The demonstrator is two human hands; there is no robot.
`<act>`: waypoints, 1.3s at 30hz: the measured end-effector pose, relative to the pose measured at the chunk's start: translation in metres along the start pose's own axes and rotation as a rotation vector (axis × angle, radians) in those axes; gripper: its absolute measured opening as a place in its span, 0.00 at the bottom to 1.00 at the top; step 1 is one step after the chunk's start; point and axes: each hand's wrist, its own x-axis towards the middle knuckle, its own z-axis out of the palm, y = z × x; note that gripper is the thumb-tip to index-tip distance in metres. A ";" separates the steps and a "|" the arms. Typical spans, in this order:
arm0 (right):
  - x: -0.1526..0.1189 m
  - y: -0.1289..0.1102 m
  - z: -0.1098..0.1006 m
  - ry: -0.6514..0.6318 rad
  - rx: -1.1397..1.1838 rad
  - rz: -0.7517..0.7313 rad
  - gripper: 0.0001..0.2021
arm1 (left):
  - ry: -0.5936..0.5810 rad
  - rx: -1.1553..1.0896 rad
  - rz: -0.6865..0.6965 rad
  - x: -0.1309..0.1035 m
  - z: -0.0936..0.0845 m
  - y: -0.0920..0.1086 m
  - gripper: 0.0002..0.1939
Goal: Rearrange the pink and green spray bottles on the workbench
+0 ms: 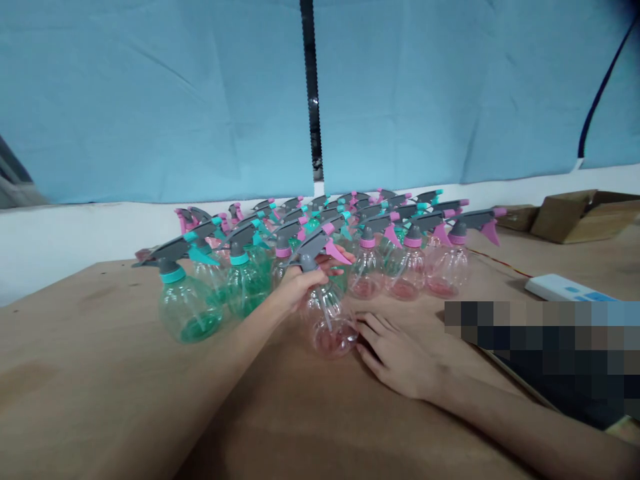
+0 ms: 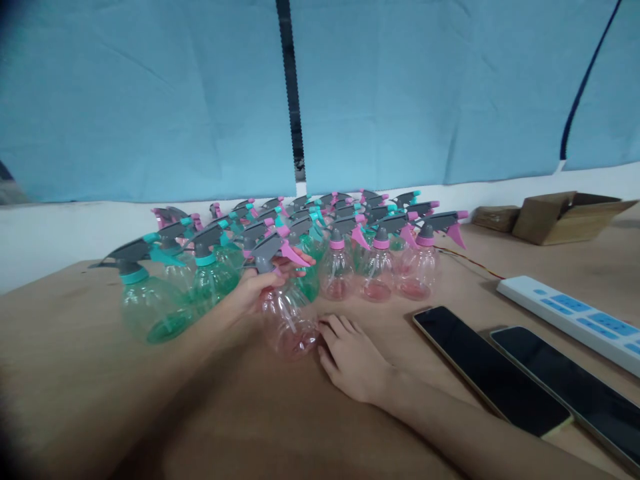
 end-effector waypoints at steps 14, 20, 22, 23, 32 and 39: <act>-0.001 0.002 0.002 0.010 -0.012 0.004 0.17 | 0.047 -0.084 0.030 -0.001 -0.003 -0.001 0.15; -0.001 0.001 0.001 -0.006 -0.018 0.004 0.17 | -0.006 -0.093 0.065 0.003 -0.008 -0.006 0.20; -0.001 0.000 0.000 -0.010 -0.023 0.000 0.18 | -0.011 -0.089 0.070 0.003 -0.008 -0.006 0.21; 0.000 0.000 0.000 -0.010 -0.025 -0.001 0.17 | -0.012 -0.084 0.070 0.002 -0.007 -0.005 0.21; 0.000 0.000 0.001 0.007 -0.008 0.007 0.17 | -0.013 -0.059 0.053 0.000 -0.005 -0.006 0.17; 0.000 0.000 0.000 -0.010 -0.014 0.000 0.18 | -0.013 -0.092 0.044 0.000 -0.004 -0.006 0.14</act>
